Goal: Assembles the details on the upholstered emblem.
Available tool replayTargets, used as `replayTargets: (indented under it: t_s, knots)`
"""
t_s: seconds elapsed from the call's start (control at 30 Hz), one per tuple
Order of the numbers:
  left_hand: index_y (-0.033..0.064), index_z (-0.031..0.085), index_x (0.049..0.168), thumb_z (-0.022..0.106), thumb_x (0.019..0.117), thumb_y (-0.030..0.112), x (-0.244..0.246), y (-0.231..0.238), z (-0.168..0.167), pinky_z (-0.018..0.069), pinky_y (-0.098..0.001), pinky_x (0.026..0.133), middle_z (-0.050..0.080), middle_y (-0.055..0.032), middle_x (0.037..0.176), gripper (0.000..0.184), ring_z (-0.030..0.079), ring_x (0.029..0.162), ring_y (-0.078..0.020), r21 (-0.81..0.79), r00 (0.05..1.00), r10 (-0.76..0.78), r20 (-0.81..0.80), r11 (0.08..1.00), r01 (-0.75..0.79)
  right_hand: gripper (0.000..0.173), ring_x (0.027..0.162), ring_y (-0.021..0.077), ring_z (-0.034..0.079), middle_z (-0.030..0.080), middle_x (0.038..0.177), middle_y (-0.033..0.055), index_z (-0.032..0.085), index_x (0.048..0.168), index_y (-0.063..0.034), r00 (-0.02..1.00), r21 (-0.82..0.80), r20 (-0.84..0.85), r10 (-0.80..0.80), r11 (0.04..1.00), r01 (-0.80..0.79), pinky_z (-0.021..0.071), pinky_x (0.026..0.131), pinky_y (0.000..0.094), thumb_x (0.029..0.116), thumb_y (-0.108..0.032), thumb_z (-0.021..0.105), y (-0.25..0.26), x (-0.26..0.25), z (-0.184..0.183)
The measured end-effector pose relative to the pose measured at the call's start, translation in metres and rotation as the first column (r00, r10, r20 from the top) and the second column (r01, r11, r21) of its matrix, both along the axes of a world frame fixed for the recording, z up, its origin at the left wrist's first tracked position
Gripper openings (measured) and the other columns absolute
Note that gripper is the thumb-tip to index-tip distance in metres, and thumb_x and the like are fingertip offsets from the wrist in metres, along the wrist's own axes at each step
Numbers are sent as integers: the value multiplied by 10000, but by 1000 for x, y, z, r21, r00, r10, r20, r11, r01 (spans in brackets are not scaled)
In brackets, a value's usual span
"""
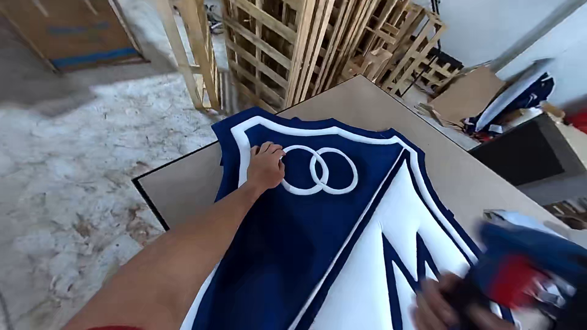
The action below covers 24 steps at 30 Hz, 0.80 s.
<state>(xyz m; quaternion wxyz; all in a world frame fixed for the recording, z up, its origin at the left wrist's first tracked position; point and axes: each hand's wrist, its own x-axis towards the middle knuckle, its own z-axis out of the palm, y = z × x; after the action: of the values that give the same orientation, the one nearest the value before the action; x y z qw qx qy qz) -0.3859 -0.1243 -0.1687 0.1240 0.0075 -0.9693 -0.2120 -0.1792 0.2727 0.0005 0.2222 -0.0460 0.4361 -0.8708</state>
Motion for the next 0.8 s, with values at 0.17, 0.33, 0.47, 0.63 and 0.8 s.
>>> replayTargets:
  t_s: [0.17, 0.33, 0.47, 0.63, 0.8]
  knots:
    - [158, 725, 1212, 556, 958, 190, -2, 2, -3, 304, -577, 1161, 624, -13, 1409, 307, 451, 1428, -252, -5, 1000, 15, -22, 1000, -15, 186, 594, 115, 630, 630, 771, 15, 648, 1074, -91, 932, -102, -26, 362, 926, -363, 553, 536, 267, 913, -180, 677, -78, -97, 18]
    - [168, 727, 1193, 540, 948, 195, -6, -1, -6, 313, -577, 1154, 632, 2, 1395, 309, 462, 1418, -255, -20, 1000, 18, -25, 1000, -18, 179, 583, 125, 651, 657, 751, 33, 674, 1006, -129, 829, -185, 377, 412, 911, -369, 566, 512, 272, 842, -197, 693, -103, -144, -100]
    - [143, 728, 1191, 559, 944, 200, -7, -4, -3, 329, -616, 1140, 646, -26, 1382, 304, 474, 1412, -283, 27, 999, -7, -47, 1000, 8, 232, 642, 123, 657, 672, 867, 57, 656, 1105, -70, 748, -283, 404, 526, 850, -444, 565, 557, 243, 953, -234, 591, -91, -182, -66]
    - [144, 729, 1166, 533, 953, 186, -4, -1, -7, 300, -574, 1161, 646, -7, 1384, 293, 463, 1421, -260, 53, 998, 11, -54, 999, -8, 296, 577, 157, 639, 635, 793, 69, 654, 1081, -56, 927, 53, -9, 375, 926, -374, 573, 522, 298, 848, -232, 703, -101, -176, 76]
    - [142, 728, 1190, 521, 958, 176, -4, -3, -5, 306, -589, 1154, 646, -10, 1388, 313, 467, 1420, -265, 48, 999, 1, -41, 999, 1, 182, 602, 137, 661, 678, 797, 43, 658, 1020, -140, 858, -120, 329, 395, 919, -377, 546, 500, 273, 881, -255, 638, -116, -147, -77]
